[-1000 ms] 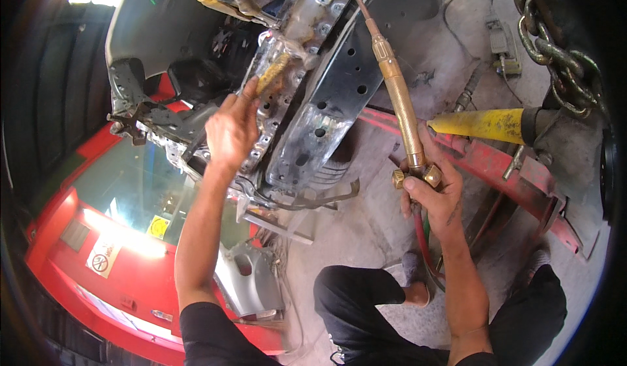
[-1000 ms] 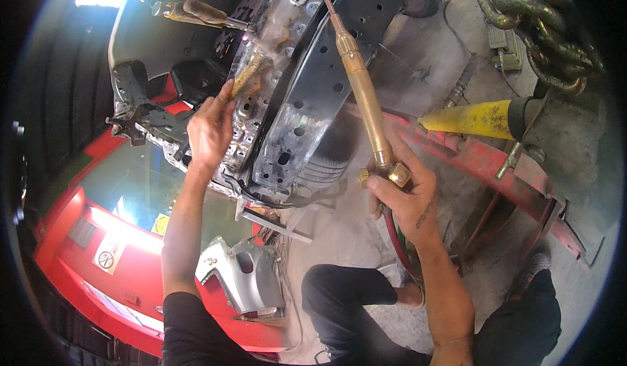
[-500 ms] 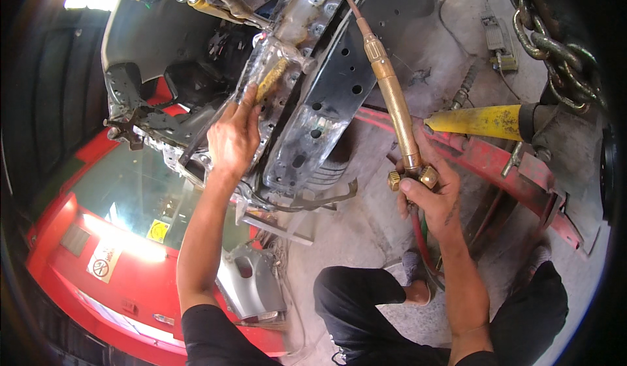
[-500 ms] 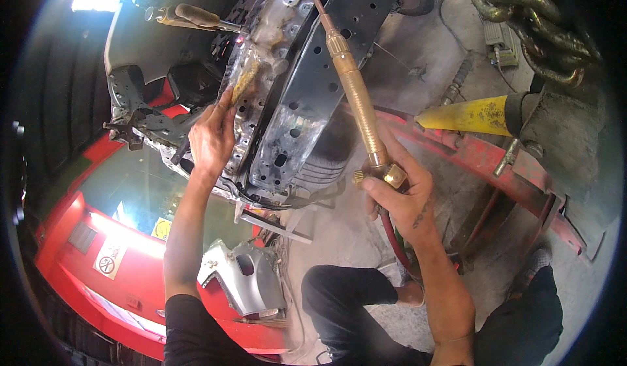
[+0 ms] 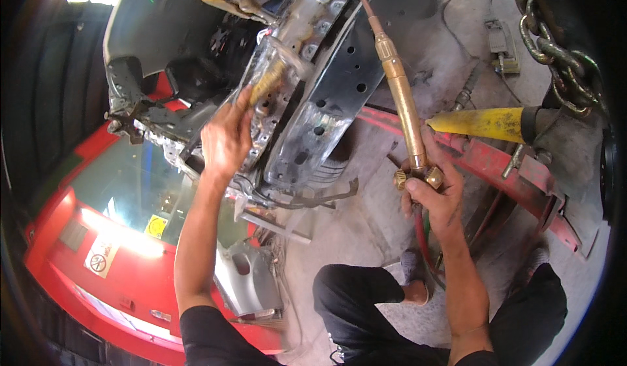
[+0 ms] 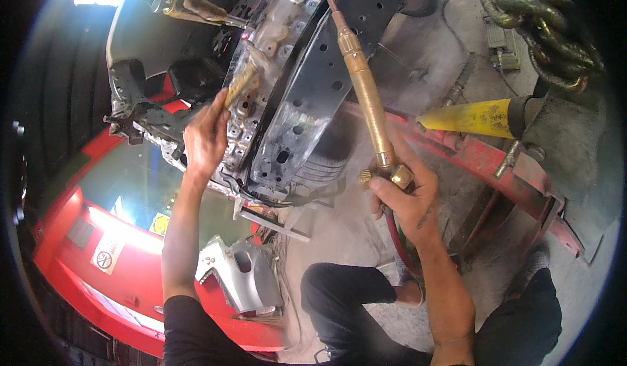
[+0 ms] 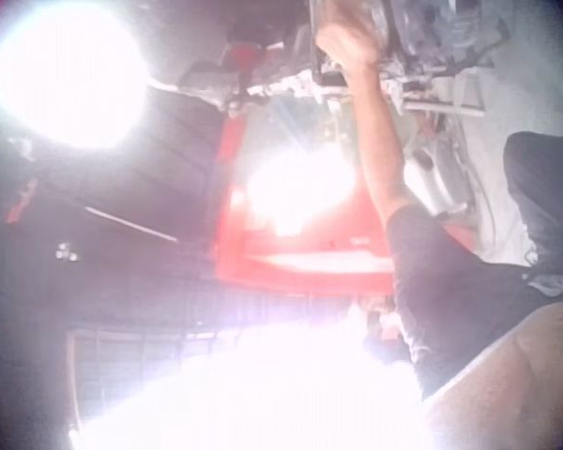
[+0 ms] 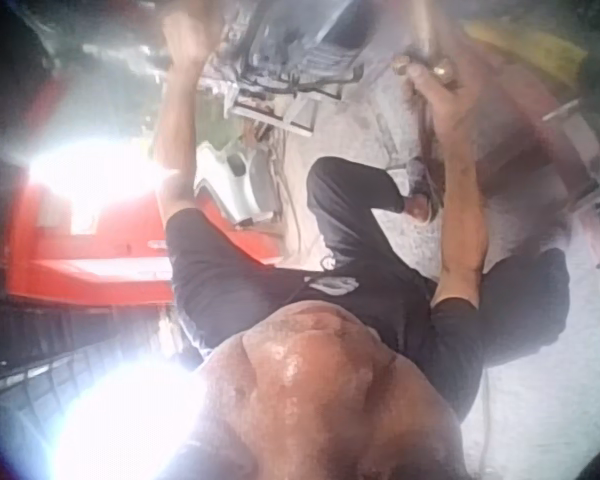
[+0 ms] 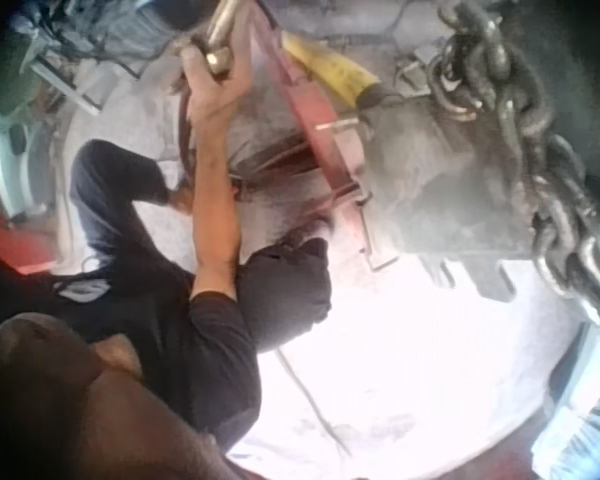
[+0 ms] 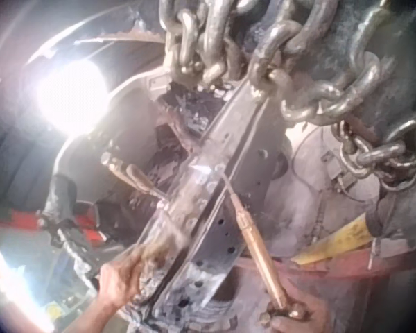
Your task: The person uses a welding torch to heat and weld sections of a car frame mounted on a red frame machine. They repeatedly apply the torch to specific areas, insert a welding rod, and use a hammer to tap the metal while working.
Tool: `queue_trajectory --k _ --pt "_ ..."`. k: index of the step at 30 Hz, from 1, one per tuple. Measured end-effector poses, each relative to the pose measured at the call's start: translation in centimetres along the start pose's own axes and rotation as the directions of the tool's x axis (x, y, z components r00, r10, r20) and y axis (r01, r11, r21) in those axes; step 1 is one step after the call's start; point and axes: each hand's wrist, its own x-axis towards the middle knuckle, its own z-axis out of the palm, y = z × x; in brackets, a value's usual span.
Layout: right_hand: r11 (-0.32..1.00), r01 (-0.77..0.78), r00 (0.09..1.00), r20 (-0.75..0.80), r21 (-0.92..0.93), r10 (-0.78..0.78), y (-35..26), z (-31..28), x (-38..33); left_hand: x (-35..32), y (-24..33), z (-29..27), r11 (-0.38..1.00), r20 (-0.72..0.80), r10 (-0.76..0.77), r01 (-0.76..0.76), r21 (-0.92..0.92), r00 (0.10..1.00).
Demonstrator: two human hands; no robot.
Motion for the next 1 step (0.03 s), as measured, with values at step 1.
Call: queue_trajectory --k 1 --pt "1.000 -0.008 1.000 0.005 0.006 0.008 0.12 0.21 -0.17 0.43 -0.25 -0.40 0.996 0.102 -0.089 0.088 0.015 0.991"
